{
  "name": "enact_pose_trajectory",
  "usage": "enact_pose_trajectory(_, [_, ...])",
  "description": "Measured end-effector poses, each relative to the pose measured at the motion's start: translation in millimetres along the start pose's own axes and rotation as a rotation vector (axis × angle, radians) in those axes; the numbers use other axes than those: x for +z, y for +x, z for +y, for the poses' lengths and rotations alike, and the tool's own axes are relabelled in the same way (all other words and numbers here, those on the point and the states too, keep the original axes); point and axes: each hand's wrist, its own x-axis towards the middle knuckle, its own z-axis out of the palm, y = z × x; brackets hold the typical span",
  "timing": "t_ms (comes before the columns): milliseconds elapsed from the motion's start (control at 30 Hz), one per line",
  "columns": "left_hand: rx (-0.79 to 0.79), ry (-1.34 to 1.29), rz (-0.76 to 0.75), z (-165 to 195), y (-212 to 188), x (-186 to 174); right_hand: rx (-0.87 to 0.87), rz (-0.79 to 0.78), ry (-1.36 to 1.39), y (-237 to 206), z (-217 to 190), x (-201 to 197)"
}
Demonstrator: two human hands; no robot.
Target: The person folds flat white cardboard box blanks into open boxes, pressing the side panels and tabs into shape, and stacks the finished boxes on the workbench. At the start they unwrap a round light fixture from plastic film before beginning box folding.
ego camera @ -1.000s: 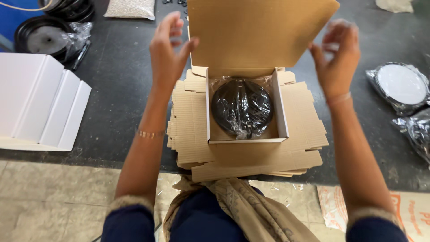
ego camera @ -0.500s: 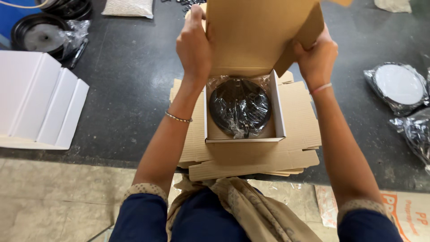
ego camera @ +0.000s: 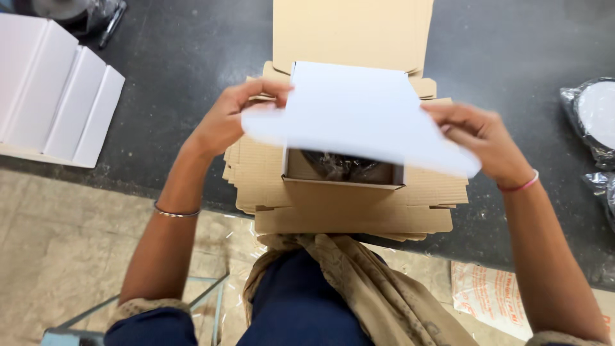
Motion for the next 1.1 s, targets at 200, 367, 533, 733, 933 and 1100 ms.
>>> enact_pose_trajectory(200, [-0.239, 0.809, -0.148, -1.4, -35.2, 34.4, 0.007, -0.201, -0.402, -21.8, 20.1, 19.6])
enact_pose_trajectory(367, [-0.266, 0.732, -0.033, -6.3, -52.9, 66.4, 0.044, -0.199, -0.628, -32.9, 29.5, 46.7])
enact_pose_trajectory(533, [-0.245, 0.675, 0.144, -27.0, -59.4, 82.9, 0.189, -0.067, -0.579, -44.0, 45.7, 71.3])
enact_pose_trajectory(733, [-0.124, 0.549, 0.210, -16.0, -62.1, 87.9, 0.033, 0.026, -0.364, -50.2, 40.8, 73.6])
enact_pose_trajectory(933, [-0.318, 0.396, 0.261, 57.8, -41.8, 57.2, 0.159, 0.031, -0.042, -39.8, -30.7, 3.7])
enact_pose_trajectory(1100, [0.004, 0.778, 0.463, 87.5, 26.3, 22.9, 0.182, 0.099, -0.037, 21.2, -59.6, -36.4])
